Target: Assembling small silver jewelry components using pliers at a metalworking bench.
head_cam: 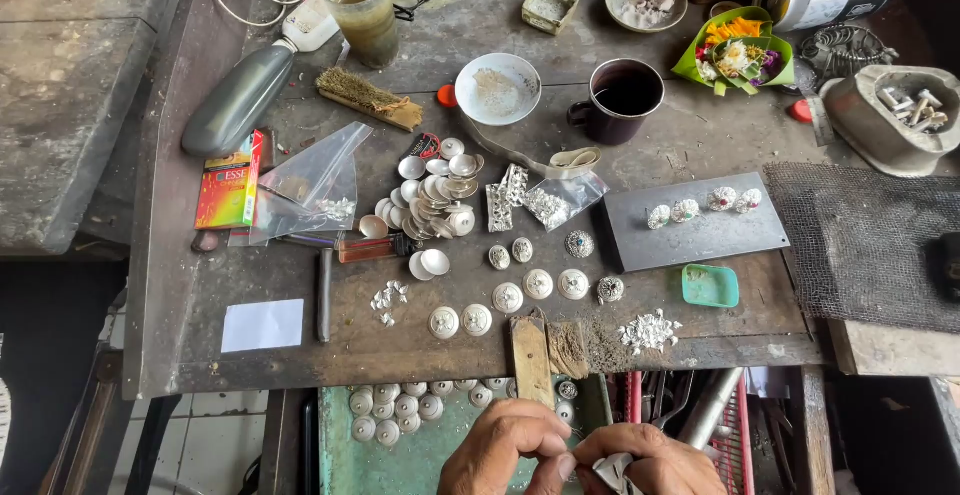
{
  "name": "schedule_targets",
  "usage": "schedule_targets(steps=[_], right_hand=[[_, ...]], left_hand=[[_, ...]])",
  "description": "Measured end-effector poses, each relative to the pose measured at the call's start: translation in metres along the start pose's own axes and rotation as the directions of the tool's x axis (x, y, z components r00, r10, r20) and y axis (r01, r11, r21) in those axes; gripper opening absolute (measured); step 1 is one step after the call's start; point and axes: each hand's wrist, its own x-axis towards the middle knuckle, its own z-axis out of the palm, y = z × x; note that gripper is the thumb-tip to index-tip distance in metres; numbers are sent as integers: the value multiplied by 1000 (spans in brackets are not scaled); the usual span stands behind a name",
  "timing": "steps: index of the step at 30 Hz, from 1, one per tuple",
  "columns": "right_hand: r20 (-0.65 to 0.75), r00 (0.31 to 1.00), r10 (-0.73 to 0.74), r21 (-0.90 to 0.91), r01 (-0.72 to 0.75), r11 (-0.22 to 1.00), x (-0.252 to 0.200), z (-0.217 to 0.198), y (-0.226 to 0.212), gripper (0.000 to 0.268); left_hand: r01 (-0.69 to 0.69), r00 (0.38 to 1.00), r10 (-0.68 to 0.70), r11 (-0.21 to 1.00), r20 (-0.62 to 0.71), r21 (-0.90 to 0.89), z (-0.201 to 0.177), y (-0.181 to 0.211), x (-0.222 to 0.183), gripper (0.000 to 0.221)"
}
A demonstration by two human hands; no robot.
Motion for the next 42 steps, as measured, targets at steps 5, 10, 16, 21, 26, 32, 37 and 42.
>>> schedule_targets(steps=[5,10,16,21,26,32,37,42], right_hand=[[-40,999,5,-38,-7,999,3,3,-5,29],[10,996,86,-20,-85,996,6,-2,-10,34],[43,990,136,-40,-134,990,3,-10,-1,24],[254,957,137,156,-180,971,-5,-19,19,19],[144,982,118,107,-134,985,0,-12,5,23],[140,980,141,49,-149,988,-8,-10,11,17],[200,967,155,71,-172,982,-12,-9,15,19],[135,961,242,29,-248,968,-11,-4,10,19]], left_hand=[[45,998,-44,999,39,-21,-1,-3,0,3],[59,995,-49,991,83,-123,-3,-6,3,2],[325,922,-285,938,263,-120,-6,-16,2,14],[642,717,-560,763,416,-78,-6,-30,0,9],[637,731,-541,760,415,-130,-5,-32,-1,6],[623,747,-515,763,420,-172,-6,-30,0,5],[524,785,-424,843,451,-120,-9,-37,-1,4],[532,782,-414,833,466,-153,-12,-33,1,3]])
